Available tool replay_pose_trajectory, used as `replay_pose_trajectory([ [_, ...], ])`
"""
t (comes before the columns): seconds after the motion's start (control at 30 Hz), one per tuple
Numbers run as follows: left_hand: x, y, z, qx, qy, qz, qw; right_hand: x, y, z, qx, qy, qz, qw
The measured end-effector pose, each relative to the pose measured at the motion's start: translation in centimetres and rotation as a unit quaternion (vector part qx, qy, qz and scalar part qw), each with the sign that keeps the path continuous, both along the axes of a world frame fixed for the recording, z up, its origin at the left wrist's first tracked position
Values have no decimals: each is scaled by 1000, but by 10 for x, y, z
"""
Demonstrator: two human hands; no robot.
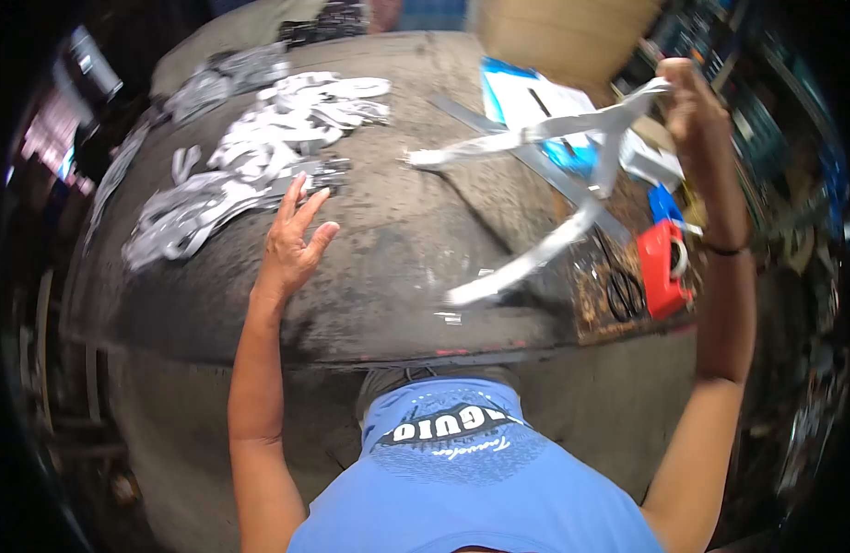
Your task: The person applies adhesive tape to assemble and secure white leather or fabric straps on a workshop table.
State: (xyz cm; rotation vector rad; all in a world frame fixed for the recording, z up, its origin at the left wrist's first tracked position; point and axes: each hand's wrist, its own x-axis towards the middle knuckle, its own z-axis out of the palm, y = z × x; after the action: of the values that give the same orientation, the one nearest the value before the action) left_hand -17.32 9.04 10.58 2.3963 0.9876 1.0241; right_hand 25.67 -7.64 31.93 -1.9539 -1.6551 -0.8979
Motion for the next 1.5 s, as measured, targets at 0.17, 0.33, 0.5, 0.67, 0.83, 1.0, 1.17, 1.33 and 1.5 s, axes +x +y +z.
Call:
replay_pose_trajectory([
  [0.17,-137,7,-46,-28,-26,194,980,42,54,104,68,-72,168,981],
  [0.33,-231,-13,-99,-87,41,389,916,-12,120,182,83,-146,226,959],
  [0.5,-232,-23,-116,-105,118,453,877,-128,186,220,128,-182,271,936],
  [0.67,-235,-23,-120,-112,110,452,878,-235,252,223,158,-192,320,914],
  [0.83,-233,-26,-119,-119,101,457,876,-306,297,215,185,-198,352,896],
  [1.0,-234,-27,-119,-96,95,456,880,-368,331,194,201,-193,371,886],
  [1.17,-234,-29,-119,-91,93,453,882,-419,351,100,124,-175,326,921],
  [1.33,-233,-28,-121,-56,73,456,885,-411,391,-165,17,-328,257,909],
  [1.5,-236,-28,-120,-79,112,445,885,-377,338,-276,-265,-196,274,903],
])
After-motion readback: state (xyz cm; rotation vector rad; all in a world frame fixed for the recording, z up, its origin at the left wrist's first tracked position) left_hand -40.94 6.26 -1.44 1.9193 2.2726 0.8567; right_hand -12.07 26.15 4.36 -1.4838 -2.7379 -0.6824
